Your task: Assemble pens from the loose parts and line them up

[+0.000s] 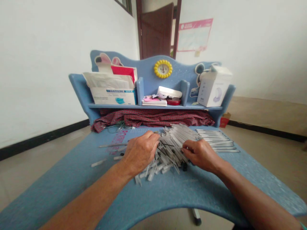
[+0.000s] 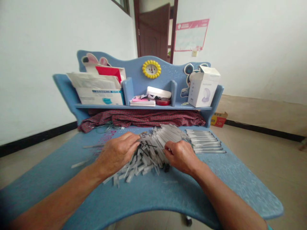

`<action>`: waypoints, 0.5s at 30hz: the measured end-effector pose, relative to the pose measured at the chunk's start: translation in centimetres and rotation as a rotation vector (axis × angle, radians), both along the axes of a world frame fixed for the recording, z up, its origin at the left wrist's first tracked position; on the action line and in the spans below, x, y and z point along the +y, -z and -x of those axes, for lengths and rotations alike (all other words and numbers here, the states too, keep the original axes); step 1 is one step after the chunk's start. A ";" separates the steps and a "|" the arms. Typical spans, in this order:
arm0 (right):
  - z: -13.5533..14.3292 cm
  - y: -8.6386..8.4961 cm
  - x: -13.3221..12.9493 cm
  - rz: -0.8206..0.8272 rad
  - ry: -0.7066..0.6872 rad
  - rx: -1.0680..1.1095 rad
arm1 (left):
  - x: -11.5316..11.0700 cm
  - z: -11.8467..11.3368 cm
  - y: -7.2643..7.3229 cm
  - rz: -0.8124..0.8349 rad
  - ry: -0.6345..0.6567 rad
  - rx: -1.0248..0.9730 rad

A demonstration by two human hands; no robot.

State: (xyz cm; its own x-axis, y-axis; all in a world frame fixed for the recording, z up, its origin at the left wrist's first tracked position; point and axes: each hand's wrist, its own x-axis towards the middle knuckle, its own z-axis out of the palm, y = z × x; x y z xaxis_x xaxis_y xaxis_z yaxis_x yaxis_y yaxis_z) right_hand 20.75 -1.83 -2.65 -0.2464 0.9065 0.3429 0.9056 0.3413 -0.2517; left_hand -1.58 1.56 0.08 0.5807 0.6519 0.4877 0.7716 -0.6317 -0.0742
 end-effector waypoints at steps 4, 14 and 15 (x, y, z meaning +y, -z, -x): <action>-1.4 -0.5 0.1 0.002 -0.001 0.243 | 0.7 0.6 -0.5 0.057 -0.117 0.071; -2.6 -1.3 -0.5 0.061 -0.041 0.522 | 1.5 1.4 -0.8 0.102 -0.300 0.185; -2.6 -1.3 -0.5 0.059 -0.045 0.525 | 1.5 1.4 -0.8 0.100 -0.315 0.187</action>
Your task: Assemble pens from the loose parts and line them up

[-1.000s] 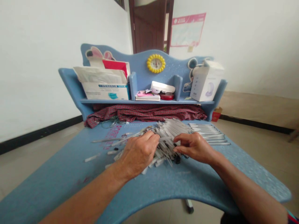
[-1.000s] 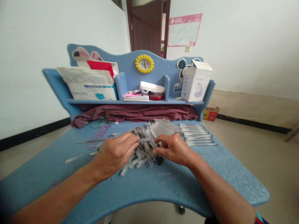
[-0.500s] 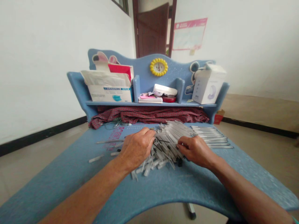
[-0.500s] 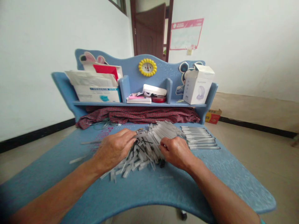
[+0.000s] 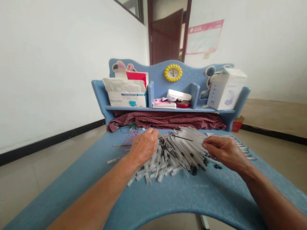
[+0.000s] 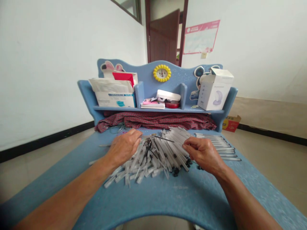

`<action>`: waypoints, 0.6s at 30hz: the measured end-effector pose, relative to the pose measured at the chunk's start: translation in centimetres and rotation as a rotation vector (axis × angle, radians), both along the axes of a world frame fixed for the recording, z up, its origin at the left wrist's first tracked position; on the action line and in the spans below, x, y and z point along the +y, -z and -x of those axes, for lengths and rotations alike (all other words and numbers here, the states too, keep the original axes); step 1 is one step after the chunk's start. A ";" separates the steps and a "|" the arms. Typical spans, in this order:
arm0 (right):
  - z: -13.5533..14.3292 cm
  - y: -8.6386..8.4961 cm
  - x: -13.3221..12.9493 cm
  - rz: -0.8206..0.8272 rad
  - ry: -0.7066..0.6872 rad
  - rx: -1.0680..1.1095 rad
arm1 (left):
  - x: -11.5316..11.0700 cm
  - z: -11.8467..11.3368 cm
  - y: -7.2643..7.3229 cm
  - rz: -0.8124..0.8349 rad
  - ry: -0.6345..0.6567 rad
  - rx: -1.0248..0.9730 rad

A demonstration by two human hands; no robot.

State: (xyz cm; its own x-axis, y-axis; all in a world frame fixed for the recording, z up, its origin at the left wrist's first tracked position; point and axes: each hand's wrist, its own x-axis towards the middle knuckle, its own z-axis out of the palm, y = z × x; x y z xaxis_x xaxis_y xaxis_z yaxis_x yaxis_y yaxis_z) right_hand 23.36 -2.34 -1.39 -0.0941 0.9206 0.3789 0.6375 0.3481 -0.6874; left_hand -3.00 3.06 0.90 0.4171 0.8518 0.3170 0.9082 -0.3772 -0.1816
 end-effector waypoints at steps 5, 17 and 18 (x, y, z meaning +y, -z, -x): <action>0.0 0.1 0.0 -0.002 0.003 -0.016 | 0.0 0.1 -0.1 -0.022 -0.036 -0.011; -0.2 0.4 0.2 0.034 -0.040 -0.037 | 0.1 0.1 0.3 -0.002 0.113 0.028; -0.2 0.4 0.2 0.035 -0.048 -0.031 | 0.1 0.0 0.3 0.000 0.132 0.027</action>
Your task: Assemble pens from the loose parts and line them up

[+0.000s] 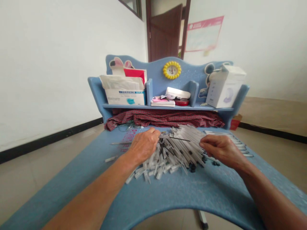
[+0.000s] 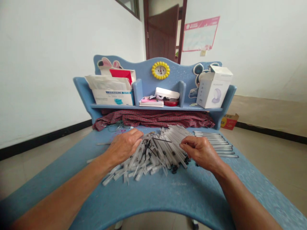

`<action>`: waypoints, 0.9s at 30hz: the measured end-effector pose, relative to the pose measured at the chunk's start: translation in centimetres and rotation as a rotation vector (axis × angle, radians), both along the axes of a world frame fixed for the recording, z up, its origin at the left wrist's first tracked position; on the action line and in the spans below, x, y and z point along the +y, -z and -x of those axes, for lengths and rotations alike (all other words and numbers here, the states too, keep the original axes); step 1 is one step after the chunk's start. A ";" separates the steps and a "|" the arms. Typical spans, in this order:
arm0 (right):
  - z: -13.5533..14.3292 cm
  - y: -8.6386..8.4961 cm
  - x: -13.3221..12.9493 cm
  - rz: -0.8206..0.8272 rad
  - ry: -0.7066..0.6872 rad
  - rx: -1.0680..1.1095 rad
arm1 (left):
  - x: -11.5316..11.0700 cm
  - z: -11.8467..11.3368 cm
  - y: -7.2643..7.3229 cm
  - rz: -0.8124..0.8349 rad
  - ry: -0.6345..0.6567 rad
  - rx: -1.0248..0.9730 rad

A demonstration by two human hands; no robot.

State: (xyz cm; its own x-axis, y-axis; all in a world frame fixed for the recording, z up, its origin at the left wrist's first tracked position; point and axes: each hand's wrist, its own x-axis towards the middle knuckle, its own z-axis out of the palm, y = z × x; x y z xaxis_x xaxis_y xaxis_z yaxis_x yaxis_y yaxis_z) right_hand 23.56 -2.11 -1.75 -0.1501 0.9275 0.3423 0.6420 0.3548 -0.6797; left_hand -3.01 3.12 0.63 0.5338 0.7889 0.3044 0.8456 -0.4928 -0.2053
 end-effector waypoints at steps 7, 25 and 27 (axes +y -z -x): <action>1.2 -0.3 -0.4 0.002 -0.137 0.093 | -1.1 -0.9 0.6 -0.001 0.294 -0.103; 2.8 0.8 0.0 -0.116 -0.059 -0.280 | -2.7 -2.4 0.2 0.261 0.389 -0.702; 3.4 0.8 0.0 -0.148 -0.031 -0.502 | -2.7 -2.4 0.2 0.298 0.377 -0.730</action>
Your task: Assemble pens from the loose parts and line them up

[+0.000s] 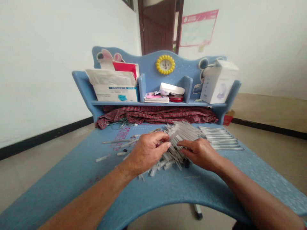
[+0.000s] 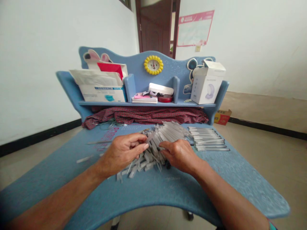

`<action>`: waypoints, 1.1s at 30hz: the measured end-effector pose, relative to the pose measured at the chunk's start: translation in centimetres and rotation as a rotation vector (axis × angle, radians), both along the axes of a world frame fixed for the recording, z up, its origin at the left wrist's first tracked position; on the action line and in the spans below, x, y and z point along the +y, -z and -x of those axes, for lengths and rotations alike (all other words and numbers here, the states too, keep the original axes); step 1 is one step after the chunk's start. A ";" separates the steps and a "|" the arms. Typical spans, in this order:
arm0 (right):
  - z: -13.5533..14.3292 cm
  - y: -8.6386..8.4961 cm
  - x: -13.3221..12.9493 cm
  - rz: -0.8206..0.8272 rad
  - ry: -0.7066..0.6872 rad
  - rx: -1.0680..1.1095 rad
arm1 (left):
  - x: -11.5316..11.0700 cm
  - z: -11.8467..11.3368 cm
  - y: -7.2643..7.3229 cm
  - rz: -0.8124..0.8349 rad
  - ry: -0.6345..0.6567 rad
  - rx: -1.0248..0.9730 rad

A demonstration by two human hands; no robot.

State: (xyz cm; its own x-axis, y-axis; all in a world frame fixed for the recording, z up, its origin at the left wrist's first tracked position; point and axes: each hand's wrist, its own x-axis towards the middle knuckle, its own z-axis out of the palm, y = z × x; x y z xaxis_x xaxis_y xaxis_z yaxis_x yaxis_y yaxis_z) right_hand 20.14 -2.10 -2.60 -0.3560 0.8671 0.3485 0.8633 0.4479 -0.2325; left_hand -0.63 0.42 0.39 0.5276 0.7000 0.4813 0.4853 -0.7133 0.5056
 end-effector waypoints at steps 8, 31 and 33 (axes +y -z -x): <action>1.7 -0.4 0.1 -0.031 0.079 -0.413 | -0.2 -0.2 0.0 0.082 -0.002 0.006; 0.2 -1.1 -0.3 0.283 -0.102 1.028 | 0.1 0.1 0.2 -0.155 -0.002 0.209; 0.5 -1.1 -0.3 0.281 -0.098 1.043 | 0.0 0.1 0.2 -0.168 -0.004 0.220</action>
State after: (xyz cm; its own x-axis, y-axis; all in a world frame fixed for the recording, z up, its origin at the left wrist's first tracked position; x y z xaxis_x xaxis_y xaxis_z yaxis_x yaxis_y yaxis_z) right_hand 19.63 -2.39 -1.53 -0.0715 0.9472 0.3125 0.1447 0.3199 -0.9363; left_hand -0.69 0.44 0.16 0.6295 0.6224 0.4651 0.5735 -0.7760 0.2624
